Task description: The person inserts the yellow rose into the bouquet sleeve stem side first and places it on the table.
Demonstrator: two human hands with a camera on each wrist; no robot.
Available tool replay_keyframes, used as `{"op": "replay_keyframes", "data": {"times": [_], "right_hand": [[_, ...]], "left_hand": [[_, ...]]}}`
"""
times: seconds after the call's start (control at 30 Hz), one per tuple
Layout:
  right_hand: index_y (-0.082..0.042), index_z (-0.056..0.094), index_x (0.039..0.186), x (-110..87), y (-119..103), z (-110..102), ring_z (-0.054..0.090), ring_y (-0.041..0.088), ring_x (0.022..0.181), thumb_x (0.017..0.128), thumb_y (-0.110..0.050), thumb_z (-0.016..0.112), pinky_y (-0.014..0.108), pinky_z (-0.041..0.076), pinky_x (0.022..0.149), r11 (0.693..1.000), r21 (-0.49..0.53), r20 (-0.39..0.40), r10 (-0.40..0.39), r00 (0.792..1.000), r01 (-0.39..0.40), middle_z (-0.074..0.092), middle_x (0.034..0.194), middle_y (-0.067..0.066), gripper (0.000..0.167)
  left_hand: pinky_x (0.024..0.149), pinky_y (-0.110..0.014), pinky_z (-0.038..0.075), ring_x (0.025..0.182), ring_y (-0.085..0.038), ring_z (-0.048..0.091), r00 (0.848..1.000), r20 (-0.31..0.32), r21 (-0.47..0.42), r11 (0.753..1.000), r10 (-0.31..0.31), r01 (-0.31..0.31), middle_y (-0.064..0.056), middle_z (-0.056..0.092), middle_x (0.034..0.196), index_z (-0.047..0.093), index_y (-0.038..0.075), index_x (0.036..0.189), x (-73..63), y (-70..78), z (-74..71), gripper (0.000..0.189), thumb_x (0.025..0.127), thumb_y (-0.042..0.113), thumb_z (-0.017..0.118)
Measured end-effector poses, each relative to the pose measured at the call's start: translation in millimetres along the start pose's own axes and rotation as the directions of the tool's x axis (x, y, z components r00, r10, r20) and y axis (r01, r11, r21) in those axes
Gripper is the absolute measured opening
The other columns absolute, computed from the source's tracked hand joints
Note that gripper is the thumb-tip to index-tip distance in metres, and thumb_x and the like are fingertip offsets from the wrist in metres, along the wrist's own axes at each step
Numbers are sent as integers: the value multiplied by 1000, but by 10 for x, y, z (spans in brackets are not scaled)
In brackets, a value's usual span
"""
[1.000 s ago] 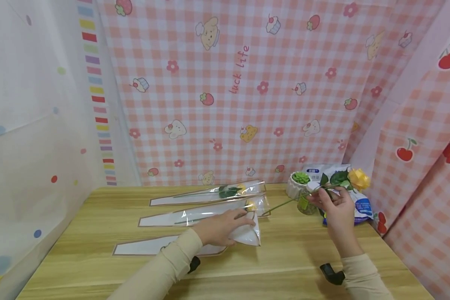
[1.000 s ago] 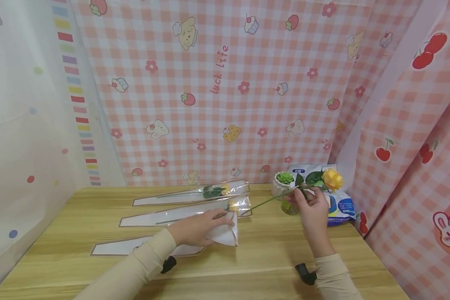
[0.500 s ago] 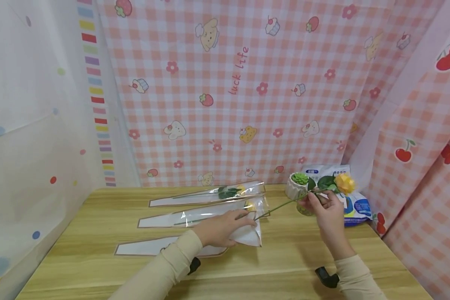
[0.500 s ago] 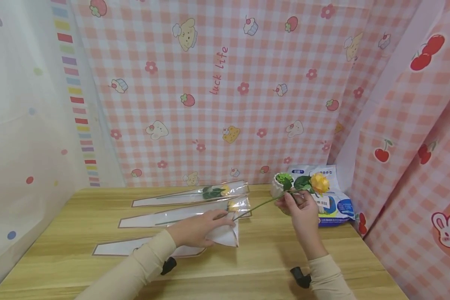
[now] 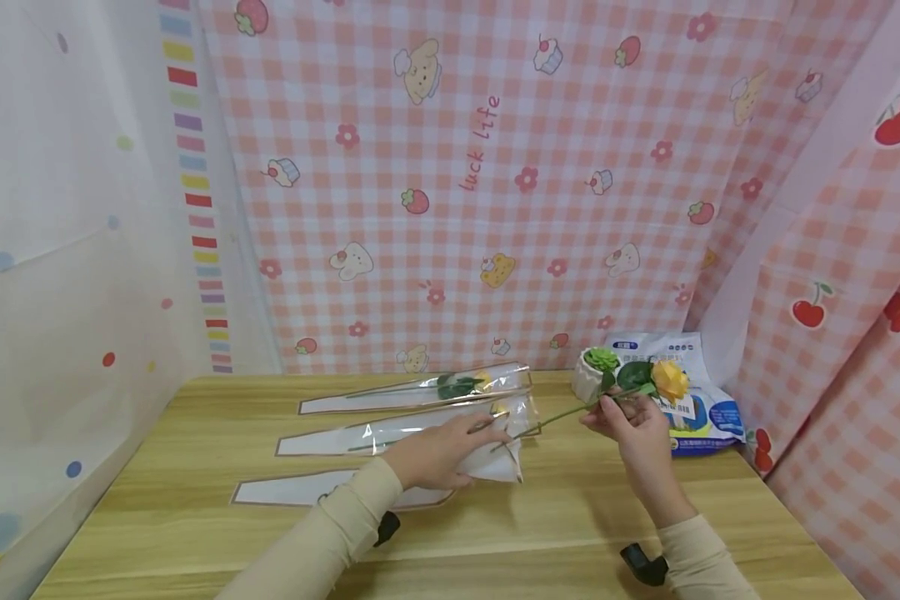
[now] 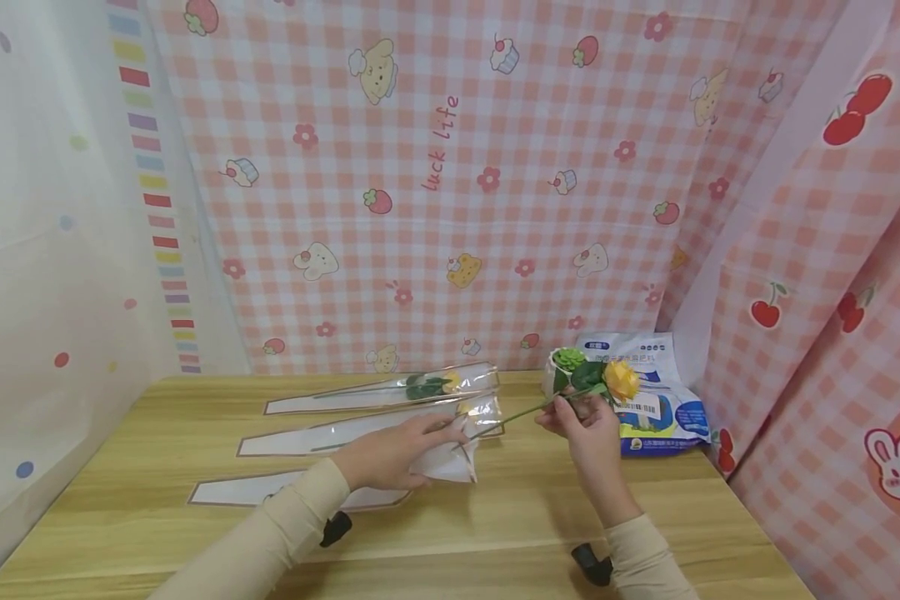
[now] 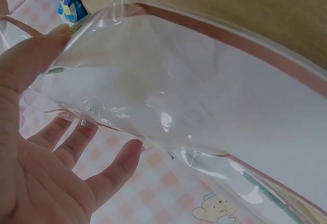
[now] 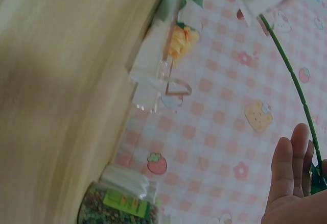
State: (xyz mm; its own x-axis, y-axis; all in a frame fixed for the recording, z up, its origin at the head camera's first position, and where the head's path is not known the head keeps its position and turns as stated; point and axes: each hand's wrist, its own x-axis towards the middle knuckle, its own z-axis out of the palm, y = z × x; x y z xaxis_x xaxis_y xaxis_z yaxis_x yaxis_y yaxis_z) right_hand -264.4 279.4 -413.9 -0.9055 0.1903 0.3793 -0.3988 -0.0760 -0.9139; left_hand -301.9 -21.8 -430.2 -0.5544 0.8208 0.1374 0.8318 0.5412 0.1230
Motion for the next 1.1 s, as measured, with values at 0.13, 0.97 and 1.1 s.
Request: {"op": "replay_keyframes", "data": {"times": [0.13, 0.97, 1.1], "right_hand": [[3, 49, 115, -36, 51, 48, 74, 13, 73, 103, -11, 60, 32, 62, 75, 999, 2, 13, 38, 999, -38, 74, 83, 3, 22], [5, 49, 115, -169, 186, 291, 74, 13, 77, 106, -9, 52, 32, 62, 76, 988, -66, 85, 147, 986, -141, 76, 85, 4, 18], [5, 49, 116, -184, 205, 312, 74, 14, 80, 106, -9, 52, 33, 62, 76, 987, -57, 94, 153, 984, -149, 76, 88, 7, 17]], "left_hand": [[101, -38, 53, 136, -30, 47, 1000, -11, -7, 1000, 3, -3, -15, 33, 157, 37, 29, 153, 5, 6, -19, 81, 87, 24, 83], [104, -39, 50, 136, -28, 46, 999, -32, -54, 998, 5, -7, -12, 37, 155, 38, 27, 153, 70, 60, -54, 77, 89, 23, 80], [105, -40, 49, 136, -28, 47, 999, -43, -61, 998, 8, -11, -12, 37, 155, 38, 26, 153, 81, 71, -53, 78, 88, 22, 81]]}}
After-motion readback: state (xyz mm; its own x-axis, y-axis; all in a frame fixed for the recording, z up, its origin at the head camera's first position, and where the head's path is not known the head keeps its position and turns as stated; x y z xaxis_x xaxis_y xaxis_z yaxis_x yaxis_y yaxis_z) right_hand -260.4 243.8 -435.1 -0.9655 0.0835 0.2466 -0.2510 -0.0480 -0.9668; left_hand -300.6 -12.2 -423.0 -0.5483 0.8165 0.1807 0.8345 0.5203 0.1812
